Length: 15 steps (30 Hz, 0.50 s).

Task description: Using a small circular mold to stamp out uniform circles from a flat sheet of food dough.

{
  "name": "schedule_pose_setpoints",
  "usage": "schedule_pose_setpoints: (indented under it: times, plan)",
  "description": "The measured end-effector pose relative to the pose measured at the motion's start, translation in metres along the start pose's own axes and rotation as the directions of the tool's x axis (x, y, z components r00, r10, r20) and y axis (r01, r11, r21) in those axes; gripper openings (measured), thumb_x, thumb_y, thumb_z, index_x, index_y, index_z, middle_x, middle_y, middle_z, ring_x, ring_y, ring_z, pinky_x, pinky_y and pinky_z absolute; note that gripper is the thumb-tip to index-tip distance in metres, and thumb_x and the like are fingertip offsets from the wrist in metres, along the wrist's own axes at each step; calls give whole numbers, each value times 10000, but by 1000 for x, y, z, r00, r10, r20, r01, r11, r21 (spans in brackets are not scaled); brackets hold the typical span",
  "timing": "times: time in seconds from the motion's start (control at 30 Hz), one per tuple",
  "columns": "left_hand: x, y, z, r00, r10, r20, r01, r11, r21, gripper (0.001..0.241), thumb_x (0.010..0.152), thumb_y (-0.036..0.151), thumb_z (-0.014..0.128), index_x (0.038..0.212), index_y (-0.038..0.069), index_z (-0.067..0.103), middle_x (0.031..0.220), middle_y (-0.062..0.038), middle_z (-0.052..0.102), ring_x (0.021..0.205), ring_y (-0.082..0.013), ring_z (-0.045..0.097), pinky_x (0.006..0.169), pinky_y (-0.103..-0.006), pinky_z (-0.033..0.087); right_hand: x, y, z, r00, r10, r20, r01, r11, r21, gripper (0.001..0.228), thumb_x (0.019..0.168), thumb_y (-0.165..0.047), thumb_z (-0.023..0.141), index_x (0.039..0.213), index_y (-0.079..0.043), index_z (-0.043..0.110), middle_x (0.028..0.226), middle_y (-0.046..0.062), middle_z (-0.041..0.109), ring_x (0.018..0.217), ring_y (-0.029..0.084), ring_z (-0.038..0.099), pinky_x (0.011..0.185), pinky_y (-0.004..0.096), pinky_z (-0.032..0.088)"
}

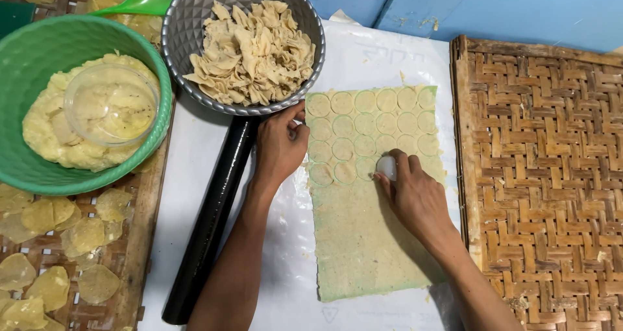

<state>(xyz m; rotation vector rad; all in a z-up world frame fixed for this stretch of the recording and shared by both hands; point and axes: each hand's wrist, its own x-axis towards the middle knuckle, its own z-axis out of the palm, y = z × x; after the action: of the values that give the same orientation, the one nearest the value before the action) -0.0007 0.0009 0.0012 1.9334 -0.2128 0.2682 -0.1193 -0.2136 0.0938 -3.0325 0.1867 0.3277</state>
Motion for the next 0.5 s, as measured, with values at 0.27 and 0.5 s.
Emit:
schedule_pose_setpoints:
  times: [0.27, 0.5]
  plan:
    - [-2, 4, -2, 1000, -9, 15, 9, 1000, -9, 447, 780, 99, 585, 1191, 31, 746, 944, -132, 768, 801, -280, 726, 674, -380, 581, 11, 2, 20, 999, -8, -42, -3, 970, -242, 492, 1094, -531, 225, 1208, -115, 462, 878, 112, 624, 727, 397, 766, 689, 507, 602]
    - [0, 2, -4, 1000, -4, 21, 4, 1000, -6, 456, 785, 87, 580, 1207, 12, 737, 962, -146, 766, 826, -276, 729, 675, -358, 590, 12, 3, 11, 997, -74, 23, 77, 971, -227, 479, 1091, -528, 233, 1246, -127, 444, 932, 140, 644, 777, 398, 772, 708, 503, 606]
